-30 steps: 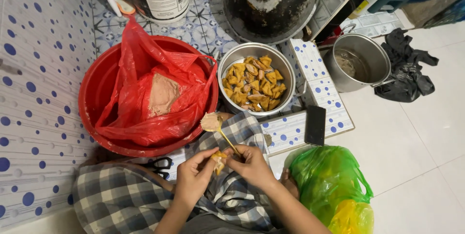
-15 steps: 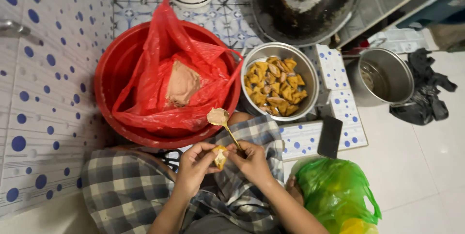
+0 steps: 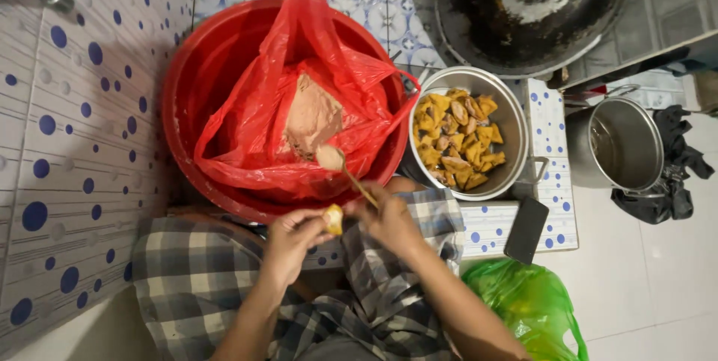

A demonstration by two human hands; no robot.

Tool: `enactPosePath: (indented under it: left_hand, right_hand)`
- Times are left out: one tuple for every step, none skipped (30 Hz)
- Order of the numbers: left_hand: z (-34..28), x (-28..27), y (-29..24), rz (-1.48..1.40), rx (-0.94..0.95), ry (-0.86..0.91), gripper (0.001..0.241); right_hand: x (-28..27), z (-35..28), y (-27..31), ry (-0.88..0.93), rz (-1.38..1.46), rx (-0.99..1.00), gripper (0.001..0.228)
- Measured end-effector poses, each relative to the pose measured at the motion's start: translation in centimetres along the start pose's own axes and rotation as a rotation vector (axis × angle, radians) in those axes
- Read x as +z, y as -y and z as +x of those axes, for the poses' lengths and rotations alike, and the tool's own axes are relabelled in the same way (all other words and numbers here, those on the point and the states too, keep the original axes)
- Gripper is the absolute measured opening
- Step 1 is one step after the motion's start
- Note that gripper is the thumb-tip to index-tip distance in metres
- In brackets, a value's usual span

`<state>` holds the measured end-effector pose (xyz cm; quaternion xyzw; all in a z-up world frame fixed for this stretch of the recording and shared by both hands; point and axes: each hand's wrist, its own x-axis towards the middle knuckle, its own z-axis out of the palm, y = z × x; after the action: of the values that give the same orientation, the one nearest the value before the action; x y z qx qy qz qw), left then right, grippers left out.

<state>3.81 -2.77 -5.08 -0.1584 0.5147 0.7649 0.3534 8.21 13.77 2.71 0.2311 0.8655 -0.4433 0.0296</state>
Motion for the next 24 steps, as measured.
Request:
enactPosePath:
  left_hand:
    - [0.2,-0.2,-0.6,-0.007,-0.006,-0.005,0.02]
    - [0.3,-0.4,-1.2,0.01,0.02,-0.051,0.023]
    - [0.4,-0.6,-1.9,0.028,0.047,-0.097,0.027]
    - [0.8,-1.0,-1.6,0.023,0.043,-0.102,0.027]
    - [1.3,-1.4,-1.3,0.021,0.05,-0.112,0.027]
    - [1.7,-1.8,-1.1,0.02,0.058,-0.122,0.027]
    - [1.5,-1.8,-1.3,0.017,0.059,-0.125,0.027]
    - [1.4,-1.7,-1.5,0.021,0.066,-0.124,0.027]
    - [1.2,-1.6,-1.7,0.026,0.072,-0.125,0.027]
    - [1.2,-1.8,-1.8,0.024,0.072,-0.13,0.027]
    - [1.2,-1.9,-1.8,0.016,0.079,-0.127,0.026]
    - [1.2,-2.0,-1.9,0.009,0.087,-0.125,0.026]
    - [1.5,-2.2,-1.4,0.006,0.087,-0.128,0.026]
    - [1.8,-2.4,-1.0,-0.003,0.086,-0.116,0.027]
    - [2.1,-2.6,-0.5,-0.013,0.085,-0.101,0.028]
    - [2.1,-2.6,-0.7,-0.016,0.086,-0.102,0.028]
    - [2.1,-2.6,-0.7,-0.006,0.087,-0.098,0.028]
    - [2.1,-2.6,-0.8,0.004,0.088,-0.094,0.028]
    - [1.9,-2.5,-1.0,0.001,0.087,-0.097,0.028]
    - [1.8,-2.3,-1.1,0.002,0.088,-0.09,0.028]
    - [1.6,-2.2,-1.3,0.004,0.089,-0.083,0.028]
    - [1.6,-2.3,-1.3,0.002,0.089,-0.085,0.028]
    - [1.6,-2.4,-1.3,0.001,0.093,-0.084,0.028]
    - [1.6,-2.4,-1.4,0.0,0.097,-0.084,0.028]
  right_hand:
    - [0.1,1.4,-0.2,0.008,-0.005,0.004,0.035]
    - [0.2,2.8,-0.4,-0.021,-0.252,-0.025,0.026]
    - [0.2,4.1,-0.7,-0.05,-0.498,-0.057,0.024]
    - [0.0,5.4,-0.5,-0.042,-0.501,-0.057,0.024]
    - [-0.2,6.9,-0.3,-0.024,-0.566,-0.084,0.025]
    - [-0.3,8.3,-0.1,-0.006,-0.63,-0.112,0.026]
    - [0.1,9.9,-0.7,-0.004,-0.632,-0.116,0.026]
    - [0.5,11.5,-1.4,0.003,-0.803,-0.193,0.026]
    - [1.0,13.0,-2.1,0.011,-0.972,-0.271,0.025]
    - [1.5,14.8,-2.9,0.015,-0.972,-0.274,0.025]
    - [1.9,16.5,-3.7,-0.076,-1.104,-0.347,0.023]
    - [2.4,18.3,-4.6,-0.169,-1.233,-0.42,0.023]
    - [2.7,18.4,-4.2,-0.167,-1.234,-0.424,0.023]
    - [2.9,18.6,-3.9,-0.191,-1.248,-0.474,0.022]
    - [3.1,18.8,-3.6,-0.216,-1.263,-0.524,0.023]
    - [3.1,17.9,-2.4,-0.215,-1.264,-0.526,0.023]
    - [3.2,16.9,-1.2,-0.191,-1.299,-0.549,0.02]
    - [3.2,16.0,-0.1,-0.166,-1.333,-0.573,0.017]
    - [3.4,16.5,-0.7,-0.163,-1.333,-0.575,0.017]
    - [3.6,17.1,-1.3,-0.057,-1.319,-0.596,0.018]
    - [3.9,17.6,-1.9,0.049,-1.302,-0.615,0.023]
    - [4.9,18.6,-4.2,0.051,-1.302,-0.616,0.023]
    - [5.9,19.6,-6.6,0.074,-1.291,-0.633,0.021]
    - [6.8,20.6,-8.9,0.097,-1.279,-0.65,0.02]
